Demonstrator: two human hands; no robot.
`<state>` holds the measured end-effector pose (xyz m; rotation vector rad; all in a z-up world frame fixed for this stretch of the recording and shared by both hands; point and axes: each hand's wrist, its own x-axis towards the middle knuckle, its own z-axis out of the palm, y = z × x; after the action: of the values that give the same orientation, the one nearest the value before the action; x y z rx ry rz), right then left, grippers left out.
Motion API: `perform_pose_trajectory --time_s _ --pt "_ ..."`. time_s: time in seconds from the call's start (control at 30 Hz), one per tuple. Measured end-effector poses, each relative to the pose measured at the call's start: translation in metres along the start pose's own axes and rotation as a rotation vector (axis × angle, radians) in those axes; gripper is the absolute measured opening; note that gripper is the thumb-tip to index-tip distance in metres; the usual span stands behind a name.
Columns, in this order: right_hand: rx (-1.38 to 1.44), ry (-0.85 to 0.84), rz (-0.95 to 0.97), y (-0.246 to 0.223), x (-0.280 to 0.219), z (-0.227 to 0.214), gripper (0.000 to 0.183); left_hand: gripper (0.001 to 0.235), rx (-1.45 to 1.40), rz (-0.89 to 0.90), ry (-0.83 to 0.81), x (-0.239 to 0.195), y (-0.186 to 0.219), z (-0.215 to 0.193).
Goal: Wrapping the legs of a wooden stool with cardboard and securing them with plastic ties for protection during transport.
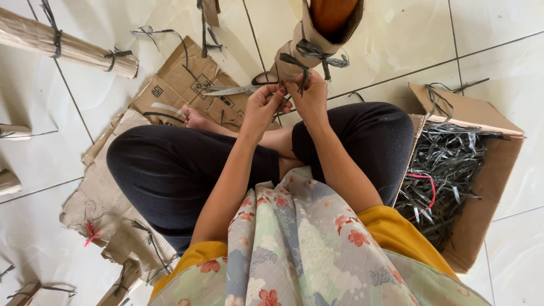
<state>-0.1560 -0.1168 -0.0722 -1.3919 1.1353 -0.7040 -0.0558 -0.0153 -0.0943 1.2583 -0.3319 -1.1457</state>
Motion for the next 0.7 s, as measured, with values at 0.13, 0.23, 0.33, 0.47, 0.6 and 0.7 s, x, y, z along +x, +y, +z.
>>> perform_pose_trajectory --time_s 0.13,0.23,0.33,0.47,0.6,0.7 --pt "0.124 -0.014 0.143 0.002 -0.001 0.001 0.016 0.02 -0.002 -0.005 -0.024 0.001 -0.002 0.0" --pt "0.226 -0.031 0.238 0.0 -0.002 -0.001 0.015 0.021 -0.01 -0.001 -0.051 0.0 -0.001 0.0" --pt "0.259 -0.024 0.257 -0.001 -0.002 -0.001 0.013 0.021 -0.019 0.004 -0.049 -0.001 0.0 0.001" --pt "0.226 -0.046 0.213 -0.009 -0.005 -0.008 0.007 0.02 0.009 -0.004 -0.035 -0.005 0.008 0.003" --pt "0.077 -0.074 0.109 0.002 -0.001 -0.017 0.006 0.021 0.007 -0.002 -0.031 -0.006 0.008 0.005" --pt "-0.151 -0.122 0.032 -0.012 -0.004 -0.03 0.012 0.021 -0.01 -0.008 -0.029 -0.005 0.009 0.005"
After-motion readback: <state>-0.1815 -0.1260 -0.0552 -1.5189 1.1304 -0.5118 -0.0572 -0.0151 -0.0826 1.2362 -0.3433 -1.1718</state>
